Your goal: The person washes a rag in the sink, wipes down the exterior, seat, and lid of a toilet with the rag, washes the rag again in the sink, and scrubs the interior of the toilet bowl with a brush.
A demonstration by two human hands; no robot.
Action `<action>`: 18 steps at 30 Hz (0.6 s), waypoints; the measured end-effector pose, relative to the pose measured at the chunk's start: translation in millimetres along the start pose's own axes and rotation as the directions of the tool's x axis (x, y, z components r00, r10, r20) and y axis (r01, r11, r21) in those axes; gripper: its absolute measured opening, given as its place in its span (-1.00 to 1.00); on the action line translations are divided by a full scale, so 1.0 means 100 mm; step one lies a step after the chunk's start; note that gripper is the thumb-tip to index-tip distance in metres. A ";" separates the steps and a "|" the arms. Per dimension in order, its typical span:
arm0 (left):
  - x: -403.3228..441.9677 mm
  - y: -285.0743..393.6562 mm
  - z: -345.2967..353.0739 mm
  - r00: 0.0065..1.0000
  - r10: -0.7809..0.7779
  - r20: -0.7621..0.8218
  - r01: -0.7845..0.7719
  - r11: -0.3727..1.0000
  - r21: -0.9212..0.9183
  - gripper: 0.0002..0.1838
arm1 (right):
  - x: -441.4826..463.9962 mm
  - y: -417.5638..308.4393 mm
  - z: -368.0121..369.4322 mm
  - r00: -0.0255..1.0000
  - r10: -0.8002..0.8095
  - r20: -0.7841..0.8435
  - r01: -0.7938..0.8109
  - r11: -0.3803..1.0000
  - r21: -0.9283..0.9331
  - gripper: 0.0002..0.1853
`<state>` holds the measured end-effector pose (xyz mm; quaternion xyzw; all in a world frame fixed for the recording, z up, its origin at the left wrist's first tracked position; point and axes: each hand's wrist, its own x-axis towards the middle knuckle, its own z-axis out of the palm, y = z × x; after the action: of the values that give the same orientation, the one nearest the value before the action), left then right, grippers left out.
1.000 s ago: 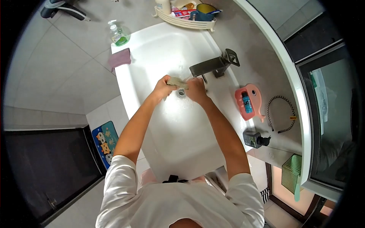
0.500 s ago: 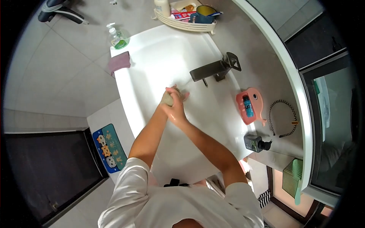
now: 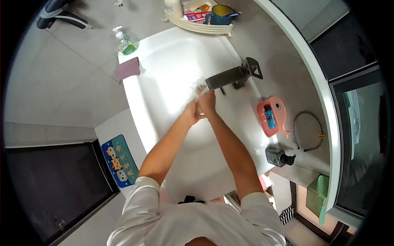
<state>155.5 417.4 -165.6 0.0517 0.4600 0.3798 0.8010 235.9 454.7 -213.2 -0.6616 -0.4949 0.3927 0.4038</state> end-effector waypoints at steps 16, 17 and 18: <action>0.04 -0.04 -0.02 0.623 0.733 -0.272 0.071 0.293 0.953 -0.41 | 0.03 -0.19 -0.03 0.863 0.321 0.389 -0.495 0.395 0.774 -0.85; -0.10 0.03 0.02 0.645 0.732 -0.221 0.018 0.274 0.962 -0.41 | 0.03 -0.18 0.01 0.900 0.303 0.313 -0.430 0.493 0.757 -0.87; -0.10 0.02 -0.03 0.641 0.736 -0.220 0.018 0.272 0.962 -0.41 | 0.04 -0.19 0.02 0.901 0.299 0.315 -0.429 0.491 0.758 -0.87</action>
<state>149.2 411.9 -159.3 0.4617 0.8016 0.2379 0.2960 228.8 462.6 -196.7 -0.4612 -0.1348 0.6968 0.5325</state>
